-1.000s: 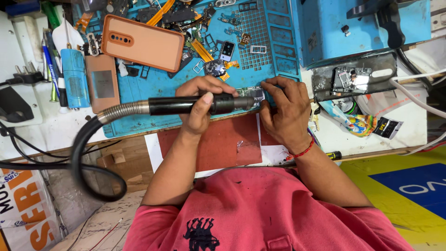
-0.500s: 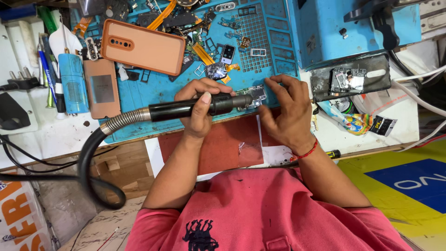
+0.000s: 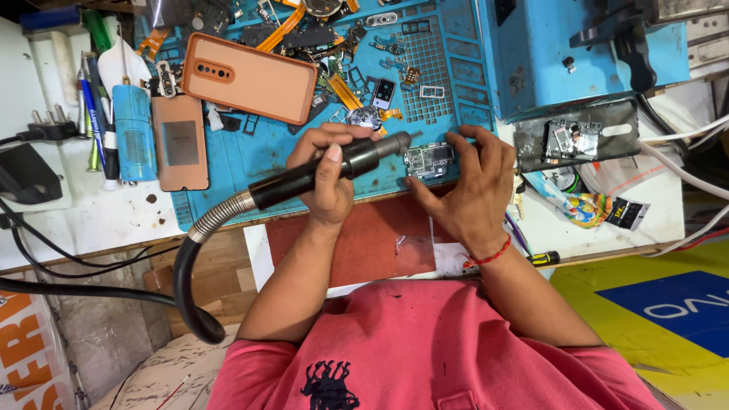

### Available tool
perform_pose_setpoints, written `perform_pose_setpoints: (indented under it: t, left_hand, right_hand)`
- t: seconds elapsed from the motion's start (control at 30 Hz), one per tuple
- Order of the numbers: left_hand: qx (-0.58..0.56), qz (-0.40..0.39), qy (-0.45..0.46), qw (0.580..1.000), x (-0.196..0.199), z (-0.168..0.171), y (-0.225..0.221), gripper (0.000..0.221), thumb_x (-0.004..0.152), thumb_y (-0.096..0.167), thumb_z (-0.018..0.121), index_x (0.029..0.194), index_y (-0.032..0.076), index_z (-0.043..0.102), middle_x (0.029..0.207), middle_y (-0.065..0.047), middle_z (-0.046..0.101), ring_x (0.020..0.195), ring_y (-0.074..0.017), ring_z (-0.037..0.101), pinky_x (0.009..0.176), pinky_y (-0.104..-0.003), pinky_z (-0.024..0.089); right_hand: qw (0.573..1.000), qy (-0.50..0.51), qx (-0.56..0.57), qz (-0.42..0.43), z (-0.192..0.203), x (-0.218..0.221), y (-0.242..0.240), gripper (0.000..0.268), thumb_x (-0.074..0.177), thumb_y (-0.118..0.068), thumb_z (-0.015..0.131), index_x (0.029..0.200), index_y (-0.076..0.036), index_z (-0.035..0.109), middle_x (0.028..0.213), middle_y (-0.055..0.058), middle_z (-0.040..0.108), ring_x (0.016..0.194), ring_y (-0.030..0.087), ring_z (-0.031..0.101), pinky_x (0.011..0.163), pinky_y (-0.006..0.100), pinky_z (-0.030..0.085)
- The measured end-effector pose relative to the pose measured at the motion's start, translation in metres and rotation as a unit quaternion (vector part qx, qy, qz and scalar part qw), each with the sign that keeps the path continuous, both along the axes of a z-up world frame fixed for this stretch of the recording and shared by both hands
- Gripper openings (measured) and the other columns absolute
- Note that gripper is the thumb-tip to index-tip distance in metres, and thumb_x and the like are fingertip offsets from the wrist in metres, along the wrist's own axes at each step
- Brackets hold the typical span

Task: The person uses a hot air gun to apply heat to a circuit board held on a repair mat. They move the nozzle in small circles over electronic components while steadying the board with their other hand.

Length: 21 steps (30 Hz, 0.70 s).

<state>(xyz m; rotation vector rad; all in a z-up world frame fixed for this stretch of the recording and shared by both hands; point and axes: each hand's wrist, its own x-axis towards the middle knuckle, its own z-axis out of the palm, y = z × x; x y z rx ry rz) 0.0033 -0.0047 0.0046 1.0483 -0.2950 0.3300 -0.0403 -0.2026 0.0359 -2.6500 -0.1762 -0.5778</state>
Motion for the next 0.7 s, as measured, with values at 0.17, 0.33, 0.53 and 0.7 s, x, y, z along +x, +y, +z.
perform_pose_setpoints:
  t: [0.17, 0.33, 0.53, 0.7]
  left_hand:
    - [0.028, -0.084, -0.011, 0.996, 0.0, 0.001, 0.001, 0.022, 0.103, 0.019, 0.055, 0.104, -0.004, 0.057, 0.107, -0.024, 0.069, 0.095, -0.03, 0.072, 0.091, -0.042, 0.06]
    - [0.077, -0.056, -0.015, 0.995, 0.003, 0.002, 0.001, 0.024, 0.104, 0.02, 0.058, 0.103, -0.003, 0.057, 0.107, -0.023, 0.07, 0.099, -0.0306, 0.073, 0.091, -0.043, 0.06]
    - [0.06, -0.048, -0.003, 0.997, 0.005, 0.002, -0.004, 0.026, 0.102, 0.023, 0.06, 0.101, -0.003, 0.058, 0.105, -0.022, 0.07, 0.098, -0.0303, 0.074, 0.091, -0.044, 0.063]
    - [0.115, -0.107, -0.026, 0.987, -0.002, 0.006, 0.003, 0.028, 0.101, 0.025, 0.06, 0.1, -0.003, 0.059, 0.104, -0.024, 0.072, 0.092, -0.0298, 0.074, 0.085, -0.04, 0.062]
  right_hand:
    - [0.997, -0.012, 0.025, 0.077, -0.009, -0.003, -0.017, 0.069, 0.083, -0.034, 0.087, 0.133, 0.005, 0.061, 0.137, 0.018, 0.054, 0.123, 0.038, 0.051, 0.106, 0.05, 0.042]
    - [0.992, -0.013, 0.092, 0.083, -0.017, 0.0, -0.028, 0.038, 0.098, -0.005, 0.071, 0.134, 0.002, 0.064, 0.14, 0.016, 0.059, 0.121, 0.035, 0.059, 0.106, 0.044, 0.049]
    - [0.995, -0.027, 0.042, 0.088, -0.004, 0.003, -0.021, 0.045, 0.089, 0.004, 0.067, 0.134, 0.002, 0.066, 0.135, 0.015, 0.062, 0.108, 0.032, 0.058, 0.097, 0.045, 0.049]
    - [0.995, -0.01, 0.042, 0.085, 0.001, 0.004, -0.02, 0.048, 0.083, 0.001, 0.069, 0.131, 0.0, 0.066, 0.134, 0.015, 0.061, 0.107, 0.034, 0.057, 0.097, 0.046, 0.047]
